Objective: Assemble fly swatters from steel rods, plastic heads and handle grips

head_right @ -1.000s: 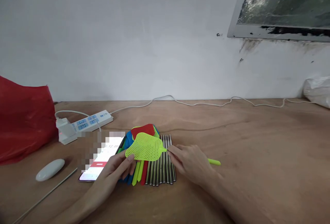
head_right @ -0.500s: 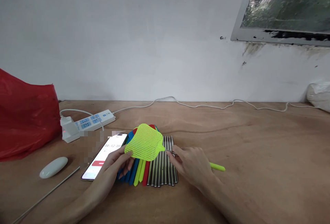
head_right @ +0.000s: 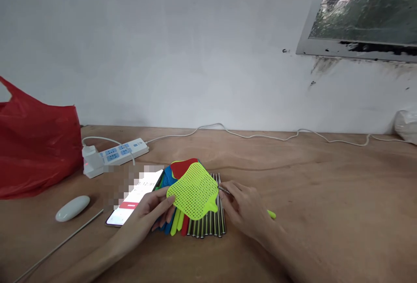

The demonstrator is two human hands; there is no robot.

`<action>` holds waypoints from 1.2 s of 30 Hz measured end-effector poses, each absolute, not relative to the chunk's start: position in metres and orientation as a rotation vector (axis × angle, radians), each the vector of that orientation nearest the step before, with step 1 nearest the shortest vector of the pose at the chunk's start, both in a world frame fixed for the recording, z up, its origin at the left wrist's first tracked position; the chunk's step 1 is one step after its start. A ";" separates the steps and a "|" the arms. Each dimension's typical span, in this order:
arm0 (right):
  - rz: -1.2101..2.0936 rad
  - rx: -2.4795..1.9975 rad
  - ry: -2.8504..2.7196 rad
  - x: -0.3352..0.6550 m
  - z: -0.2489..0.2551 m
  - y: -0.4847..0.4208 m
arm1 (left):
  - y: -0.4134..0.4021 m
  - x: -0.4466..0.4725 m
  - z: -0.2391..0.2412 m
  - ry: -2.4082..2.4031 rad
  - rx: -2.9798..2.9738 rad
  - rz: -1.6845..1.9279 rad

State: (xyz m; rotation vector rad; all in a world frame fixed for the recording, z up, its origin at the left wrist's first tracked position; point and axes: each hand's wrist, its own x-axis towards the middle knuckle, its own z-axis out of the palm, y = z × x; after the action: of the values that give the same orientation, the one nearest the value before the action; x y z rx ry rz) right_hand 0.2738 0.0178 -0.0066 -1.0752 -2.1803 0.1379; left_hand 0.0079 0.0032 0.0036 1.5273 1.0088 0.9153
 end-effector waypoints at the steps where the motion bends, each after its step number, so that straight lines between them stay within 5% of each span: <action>1: 0.189 -1.072 -2.184 0.273 -0.004 0.017 | 0.003 0.008 0.004 1.008 1.542 0.902; 8: 0.279 -1.085 -2.108 0.273 0.001 0.016 | 0.002 0.008 0.001 1.009 1.643 0.841; 22: -0.206 -0.755 -2.083 0.279 -0.005 0.017 | 0.001 0.007 0.002 1.138 1.525 1.009; 36: -0.190 -0.779 -2.285 0.271 -0.024 0.014 | -0.007 0.006 -0.012 1.101 2.312 1.144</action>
State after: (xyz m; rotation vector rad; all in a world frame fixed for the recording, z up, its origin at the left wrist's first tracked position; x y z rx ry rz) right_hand 0.2712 0.0138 -0.0235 -0.7793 -2.2854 -0.1903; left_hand 0.0063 -0.0072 -0.0117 2.3123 1.1008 1.1445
